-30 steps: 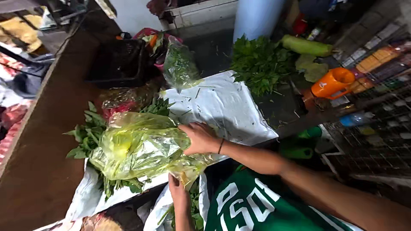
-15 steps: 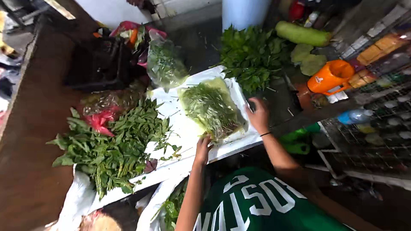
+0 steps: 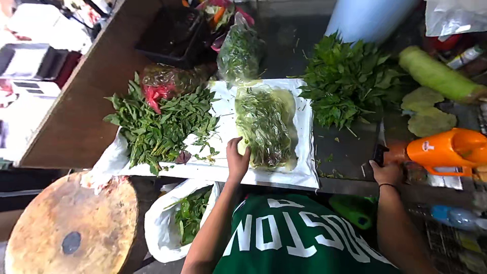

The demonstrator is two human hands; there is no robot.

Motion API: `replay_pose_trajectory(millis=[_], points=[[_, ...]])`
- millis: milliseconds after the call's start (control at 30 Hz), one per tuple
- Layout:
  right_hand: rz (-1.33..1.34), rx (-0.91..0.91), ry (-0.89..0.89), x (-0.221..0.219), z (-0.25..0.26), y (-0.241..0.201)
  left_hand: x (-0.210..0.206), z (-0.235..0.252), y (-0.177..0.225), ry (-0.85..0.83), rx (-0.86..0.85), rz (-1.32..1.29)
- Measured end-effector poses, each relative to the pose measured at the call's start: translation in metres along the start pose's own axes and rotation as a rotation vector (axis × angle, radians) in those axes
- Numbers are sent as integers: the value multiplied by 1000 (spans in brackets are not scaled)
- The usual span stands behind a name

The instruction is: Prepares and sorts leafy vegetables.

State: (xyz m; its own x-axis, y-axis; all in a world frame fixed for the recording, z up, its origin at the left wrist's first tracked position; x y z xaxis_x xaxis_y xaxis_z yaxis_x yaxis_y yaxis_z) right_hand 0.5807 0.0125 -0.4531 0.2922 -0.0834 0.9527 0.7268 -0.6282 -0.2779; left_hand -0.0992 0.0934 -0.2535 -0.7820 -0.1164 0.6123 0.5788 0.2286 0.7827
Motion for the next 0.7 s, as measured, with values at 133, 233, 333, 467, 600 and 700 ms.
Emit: replay_pose_trajectory(millis=[133, 233, 333, 467, 600, 700], points=[[-121, -26, -29, -1, 7, -20, -51, 21, 6, -149, 72, 217], [61, -54, 11, 30, -13, -45, -74, 29, 7, -137, 28, 366], [606, -27, 8, 67, -89, -66, -59, 15, 31, -87, -68, 320], [1661, 38, -568, 44, -188, -112, -37, 9, 28, -56, -36, 116], [1390, 161, -595, 51, -252, -250, -38, 13, 9, -167, 142, -53], [1277, 407, -512, 67, -253, -342, -53, 33, -1, -206, 240, 26]])
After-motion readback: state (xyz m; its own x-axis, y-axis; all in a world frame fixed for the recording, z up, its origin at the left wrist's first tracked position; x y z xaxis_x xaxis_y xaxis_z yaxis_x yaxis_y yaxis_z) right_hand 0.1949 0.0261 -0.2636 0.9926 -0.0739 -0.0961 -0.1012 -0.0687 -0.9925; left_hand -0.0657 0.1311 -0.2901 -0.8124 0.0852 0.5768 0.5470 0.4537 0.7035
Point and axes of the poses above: each hand's wrist, its own z-axis towards the middle knuckle, its own x-axis out of the back of the hand, y = z × x, the point moved 7 cm from there along z, towards the middle knuckle, and after that the axes turned 8 degrees about x, right-handed, at the moved point
